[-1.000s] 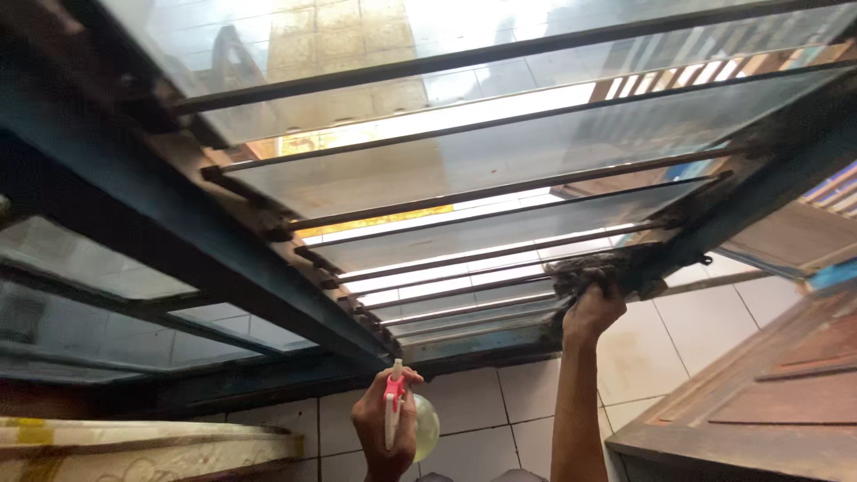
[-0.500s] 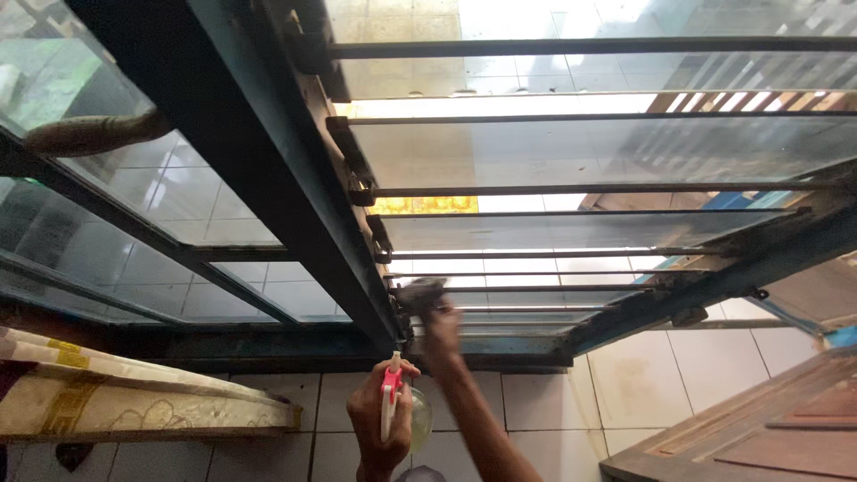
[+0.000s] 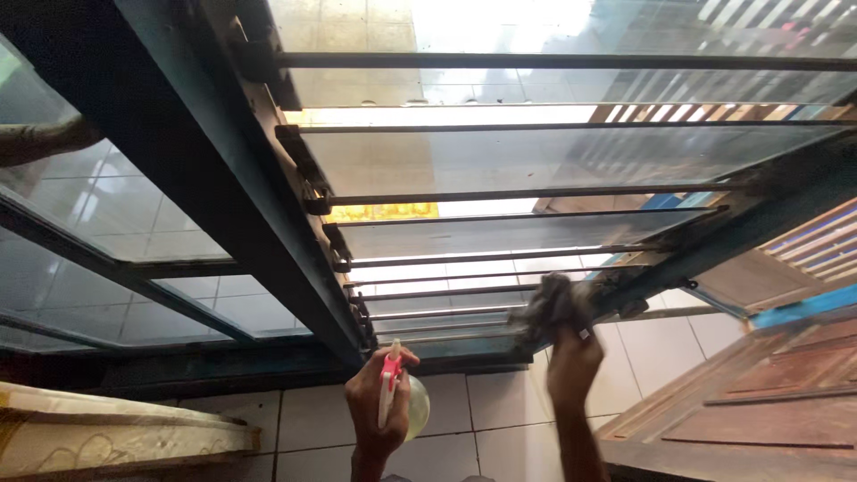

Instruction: The person cleans the glass panes of a louvered window using a cloth and a spray bottle, wiping each pane individually.

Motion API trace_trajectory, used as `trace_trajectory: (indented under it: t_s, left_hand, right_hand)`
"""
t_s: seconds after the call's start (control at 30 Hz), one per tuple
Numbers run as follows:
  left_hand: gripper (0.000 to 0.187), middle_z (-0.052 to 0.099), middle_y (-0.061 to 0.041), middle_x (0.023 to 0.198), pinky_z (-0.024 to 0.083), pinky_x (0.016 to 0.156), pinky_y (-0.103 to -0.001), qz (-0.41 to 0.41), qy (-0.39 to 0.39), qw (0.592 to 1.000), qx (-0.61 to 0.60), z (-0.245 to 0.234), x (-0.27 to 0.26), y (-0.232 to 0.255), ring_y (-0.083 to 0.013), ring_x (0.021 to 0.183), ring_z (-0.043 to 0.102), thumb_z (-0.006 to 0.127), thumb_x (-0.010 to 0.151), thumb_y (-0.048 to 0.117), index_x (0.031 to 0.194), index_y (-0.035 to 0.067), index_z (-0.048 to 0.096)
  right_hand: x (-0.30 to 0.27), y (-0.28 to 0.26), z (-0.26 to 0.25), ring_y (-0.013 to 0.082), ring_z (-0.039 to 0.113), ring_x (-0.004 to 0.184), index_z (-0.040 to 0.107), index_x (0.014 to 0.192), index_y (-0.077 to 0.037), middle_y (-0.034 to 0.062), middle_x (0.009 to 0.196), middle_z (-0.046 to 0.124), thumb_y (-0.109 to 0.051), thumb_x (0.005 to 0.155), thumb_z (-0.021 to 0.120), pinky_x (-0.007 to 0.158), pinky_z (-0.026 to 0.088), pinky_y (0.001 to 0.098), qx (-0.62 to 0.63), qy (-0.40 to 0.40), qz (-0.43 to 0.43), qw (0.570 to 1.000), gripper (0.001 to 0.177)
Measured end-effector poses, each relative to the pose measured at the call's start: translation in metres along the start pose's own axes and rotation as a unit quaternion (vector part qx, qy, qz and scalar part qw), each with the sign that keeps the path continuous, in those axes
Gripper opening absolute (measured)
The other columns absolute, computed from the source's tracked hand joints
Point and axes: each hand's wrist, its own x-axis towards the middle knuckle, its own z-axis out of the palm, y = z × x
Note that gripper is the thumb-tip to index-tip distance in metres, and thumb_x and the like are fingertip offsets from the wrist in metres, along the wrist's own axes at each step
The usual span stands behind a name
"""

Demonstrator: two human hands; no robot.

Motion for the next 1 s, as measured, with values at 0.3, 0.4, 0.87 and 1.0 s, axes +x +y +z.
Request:
trace_trajectory:
  t_s: [0.3,0.4,0.87,1.0]
  left_hand:
    - [0.025,0.077,-0.013,0.090,0.066,0.071,-0.033,0.011,0.006,1.000,-0.027,-0.010,-0.003,0.013,-0.0217,0.080,0.081,0.053,0.084,-0.001,0.103,0.000,0.069]
    - [0.024,0.077,-0.013,0.089,0.067,0.071,-0.033,-0.007,0.016,0.999,-0.031,-0.016,-0.003,0.009,-0.0218,0.081,0.081,0.054,0.085,0.000,0.103,0.001,0.069]
    - [0.022,0.075,-0.009,0.087,0.055,0.063,-0.030,-0.040,0.079,0.993,0.079,-0.052,-0.013,0.027,-0.0167,0.067,0.070,0.055,0.084,0.001,0.099,0.005,0.069]
    - [0.021,0.076,-0.008,0.080,0.049,0.047,-0.028,-0.074,0.078,0.994,0.036,-0.045,-0.010,0.039,-0.0134,0.047,0.062,0.055,0.084,0.001,0.095,0.004,0.072]
  right_hand:
    - [0.047,-0.027,0.050,0.0260,0.069,0.106,0.062,0.112,0.009,0.0214,0.115,0.067,-0.003,0.098,0.056,0.092,0.063,0.0310,0.190,-0.019,0.173,0.966,0.019]
    - [0.013,-0.023,0.076,0.0265,0.072,0.096,0.060,0.110,0.003,0.0177,0.108,0.069,0.002,0.092,0.064,0.084,0.061,0.0323,-0.343,-0.079,-0.065,0.934,0.019]
    - [-0.091,0.111,0.206,0.0207,0.064,0.088,0.059,0.097,0.000,0.0112,0.094,0.066,-0.006,0.101,0.065,0.084,0.056,0.0363,0.359,-0.380,0.114,0.845,0.009]
    - [-0.020,0.077,0.121,0.0195,0.070,0.085,0.066,0.103,-0.005,0.0135,0.096,0.073,-0.018,0.096,0.068,0.082,0.058,0.0333,-0.194,-0.302,-0.066,0.931,0.015]
